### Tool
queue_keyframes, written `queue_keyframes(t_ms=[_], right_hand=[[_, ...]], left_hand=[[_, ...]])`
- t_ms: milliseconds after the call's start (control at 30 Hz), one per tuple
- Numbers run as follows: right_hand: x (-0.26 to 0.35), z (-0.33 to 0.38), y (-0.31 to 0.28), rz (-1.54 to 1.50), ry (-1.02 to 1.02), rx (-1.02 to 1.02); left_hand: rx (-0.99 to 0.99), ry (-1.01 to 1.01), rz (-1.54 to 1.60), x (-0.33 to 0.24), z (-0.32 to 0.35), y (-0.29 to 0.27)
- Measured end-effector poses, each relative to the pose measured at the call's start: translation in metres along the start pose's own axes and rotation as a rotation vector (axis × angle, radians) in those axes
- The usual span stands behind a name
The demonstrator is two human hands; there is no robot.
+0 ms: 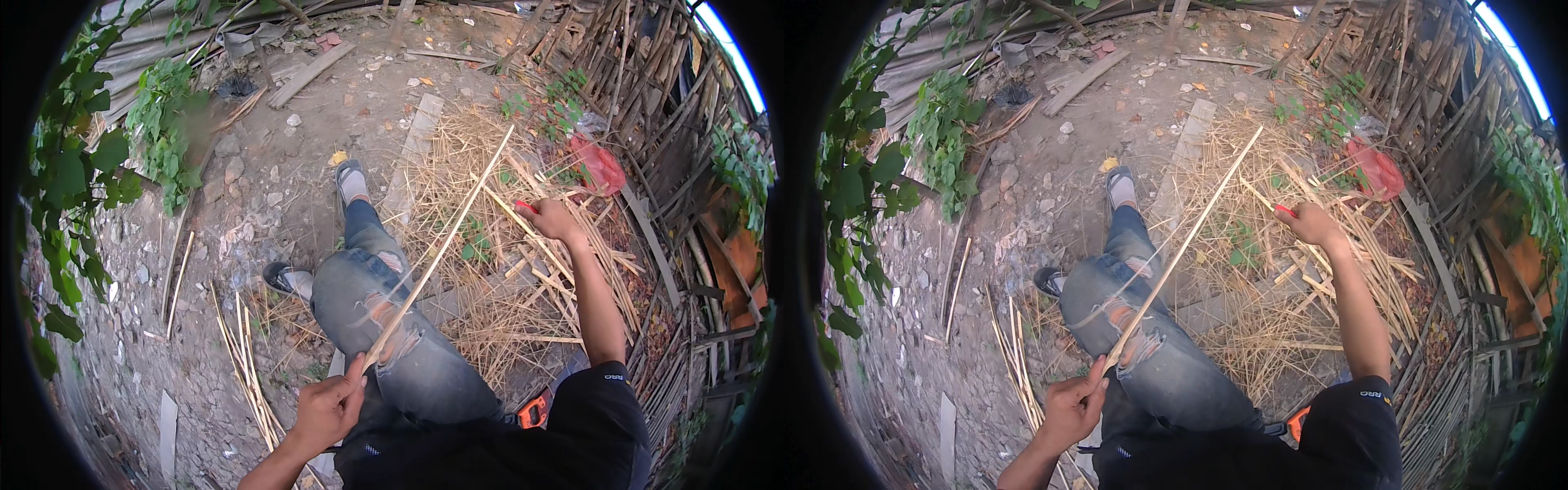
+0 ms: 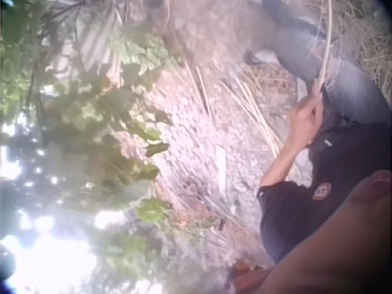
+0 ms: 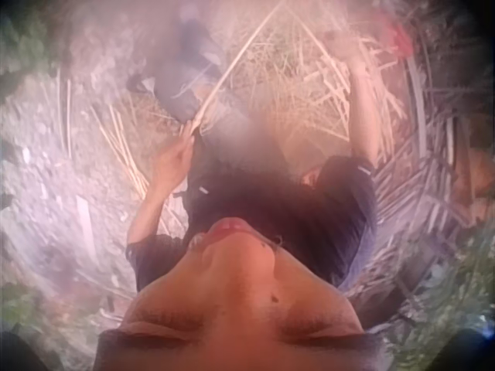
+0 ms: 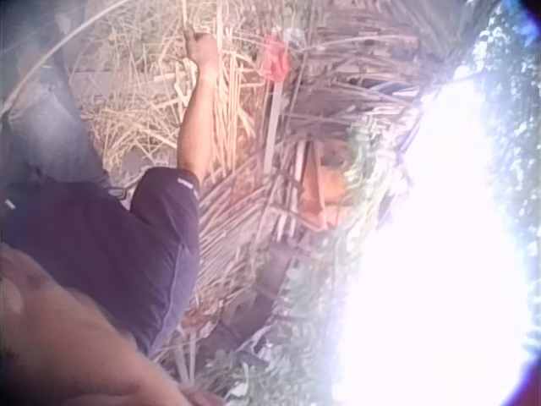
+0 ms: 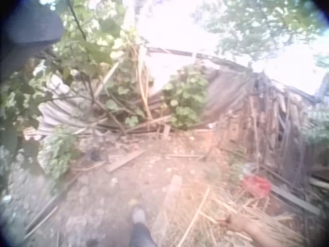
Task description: The person sits on the ground and uses a red knife to shave the surface of a long bamboo stick. They hold the stick with one hand and scrape the blade along its length to remove the outer layer, occasionally rotating the stick to work on different sides.
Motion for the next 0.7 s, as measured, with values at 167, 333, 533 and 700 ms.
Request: queue_keyframes(t_ms=[167, 333, 533, 700], right_hand=[[0.06, 0.05, -0.025, -0.538, -0.226, -0.466], [0.094, 0.071, -0.075, -0.509, -0.475, -0.718], [0.1, 0.044, -0.104, -0.262, -0.683, -0.514], [0.094, 0.016, -0.117, -0.383, -0.78, -0.28]], left_hand=[[-0.022, 0.061, -0.016, 0.0, -0.006, 0.001], [0.004, 0.059, -0.078, -0.001, -0.006, -0.001], [0.02, 0.052, -0.085, -0.002, -0.007, 0.0], [0.052, 0.052, -0.087, -0.001, -0.004, -0.002]])
Point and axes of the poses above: each hand's wrist, its own z-axis away from the middle knuckle, its own y-axis out of the palm, x = y × z, the point moved 1 cm from there along -z, towards the middle knuckle, and after that the axes turned 13 degrees about y, right-handed, at the moved point
